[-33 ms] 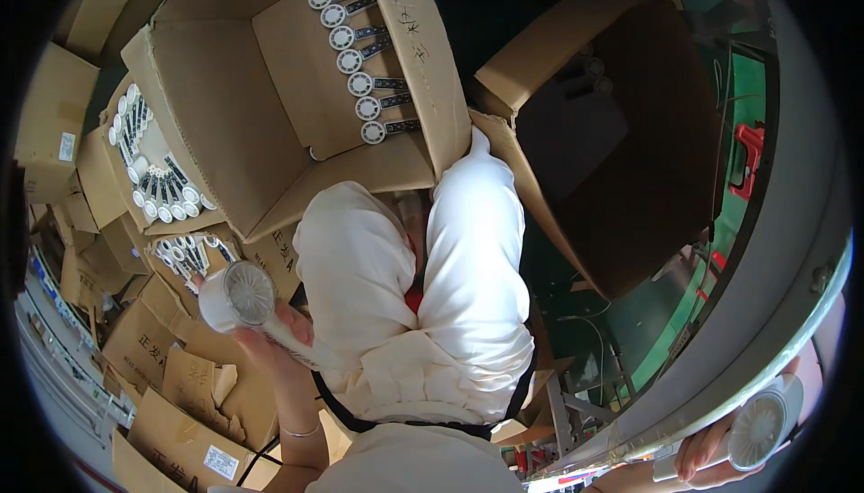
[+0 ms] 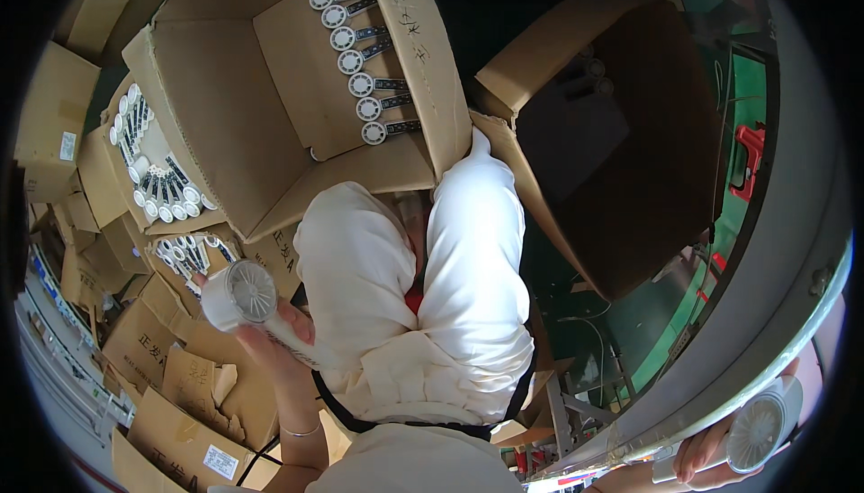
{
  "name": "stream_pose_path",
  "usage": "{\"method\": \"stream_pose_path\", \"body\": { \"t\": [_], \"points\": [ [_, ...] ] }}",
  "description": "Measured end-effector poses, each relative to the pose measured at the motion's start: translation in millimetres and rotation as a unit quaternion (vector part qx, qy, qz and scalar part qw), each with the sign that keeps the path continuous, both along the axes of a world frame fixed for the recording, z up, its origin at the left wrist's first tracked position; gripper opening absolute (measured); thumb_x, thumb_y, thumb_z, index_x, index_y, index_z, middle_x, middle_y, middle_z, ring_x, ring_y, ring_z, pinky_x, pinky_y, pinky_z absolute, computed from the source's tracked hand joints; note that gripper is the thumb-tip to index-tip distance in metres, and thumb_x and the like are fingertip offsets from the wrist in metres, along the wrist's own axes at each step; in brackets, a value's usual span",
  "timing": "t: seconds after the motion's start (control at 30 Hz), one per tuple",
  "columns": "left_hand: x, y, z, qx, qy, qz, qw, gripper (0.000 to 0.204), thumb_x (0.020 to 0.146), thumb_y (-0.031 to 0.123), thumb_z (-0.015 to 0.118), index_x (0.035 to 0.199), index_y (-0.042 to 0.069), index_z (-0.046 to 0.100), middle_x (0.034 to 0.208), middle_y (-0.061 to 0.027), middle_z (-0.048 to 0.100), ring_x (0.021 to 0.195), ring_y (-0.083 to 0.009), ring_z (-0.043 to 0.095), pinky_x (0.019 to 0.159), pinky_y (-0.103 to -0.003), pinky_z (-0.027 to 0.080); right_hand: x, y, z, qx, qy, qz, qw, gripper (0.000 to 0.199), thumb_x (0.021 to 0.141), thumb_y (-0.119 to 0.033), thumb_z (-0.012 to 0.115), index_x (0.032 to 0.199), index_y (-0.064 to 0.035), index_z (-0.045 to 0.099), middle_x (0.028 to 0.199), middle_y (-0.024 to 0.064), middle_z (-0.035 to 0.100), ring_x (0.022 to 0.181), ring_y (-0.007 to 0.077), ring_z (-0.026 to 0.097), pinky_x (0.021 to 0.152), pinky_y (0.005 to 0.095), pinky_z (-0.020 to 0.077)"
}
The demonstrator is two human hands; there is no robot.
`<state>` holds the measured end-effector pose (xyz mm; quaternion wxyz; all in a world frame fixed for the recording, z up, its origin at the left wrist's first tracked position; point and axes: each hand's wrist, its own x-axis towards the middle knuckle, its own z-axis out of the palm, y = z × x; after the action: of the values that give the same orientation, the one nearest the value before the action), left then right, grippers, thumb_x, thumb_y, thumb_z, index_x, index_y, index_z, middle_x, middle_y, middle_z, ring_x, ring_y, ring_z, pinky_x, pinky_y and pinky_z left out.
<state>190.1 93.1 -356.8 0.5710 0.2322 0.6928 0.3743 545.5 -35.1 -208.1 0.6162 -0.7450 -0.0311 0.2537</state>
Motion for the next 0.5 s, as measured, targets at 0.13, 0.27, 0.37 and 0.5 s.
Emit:
{"method": "stream_pose_path", "body": {
  "t": [0.13, 0.27, 0.37, 0.5],
  "points": [
    [14, 4, 5, 0.02, -0.006, -0.028, 0.999, 0.06, 0.083, 0.049, 0.049, 0.124, 0.012, 0.028, 0.07, -0.0065, 0.05, 0.044, -0.0126, 0.046, 0.04, -0.023, 0.039, 1, 0, -5, 0.0, 0.007, 0.001, 1.0, 0.046, 0.091, -0.042, 0.033, 0.113, -0.0015, 0.032, 0.055, 0.0055, 0.044, 0.031, 0.009, 0.034, 0.026, 0.0191, 0.0292],
    [25, 3, 10, -0.003, -0.028, -0.085, 0.996, 0.073, 0.08, 0.015, 0.055, 0.135, 0.016, 0.007, 0.076, -0.0126, 0.054, 0.049, -0.0161, 0.05, 0.041, -0.026, 0.042, 2, 0, -4, 0.007, 0.013, 0.013, 1.0, 0.046, 0.091, -0.041, 0.033, 0.114, -0.0007, 0.032, 0.056, 0.006, 0.045, 0.032, 0.0093, 0.035, 0.026, 0.0193, 0.0299],
    [47, 17, 24, 0.046, -0.152, -0.177, 0.971, 0.094, 0.073, -0.005, 0.054, 0.137, 0.017, -0.011, 0.086, -0.0149, 0.055, 0.058, -0.0183, 0.056, 0.049, -0.029, 0.047, 2, -5, 5, 0.011, 0.007, 0.014, 1.0, 0.046, 0.091, -0.04, 0.033, 0.115, -0.0001, 0.033, 0.056, 0.0064, 0.045, 0.032, 0.0095, 0.036, 0.027, 0.0195, 0.0305],
    [106, 29, 63, 0.065, -0.271, -0.321, 0.905, 0.096, 0.069, -0.004, 0.057, 0.137, 0.009, -0.009, 0.116, -0.0191, 0.044, 0.079, -0.0189, 0.058, 0.061, -0.028, 0.049, -3, -17, 17, 0.016, 0.009, 0.006, 1.0, 0.047, 0.091, -0.039, 0.033, 0.116, 0.0007, 0.033, 0.057, 0.0069, 0.046, 0.033, 0.0098, 0.036, 0.027, 0.0197, 0.0312]
  ]
}}
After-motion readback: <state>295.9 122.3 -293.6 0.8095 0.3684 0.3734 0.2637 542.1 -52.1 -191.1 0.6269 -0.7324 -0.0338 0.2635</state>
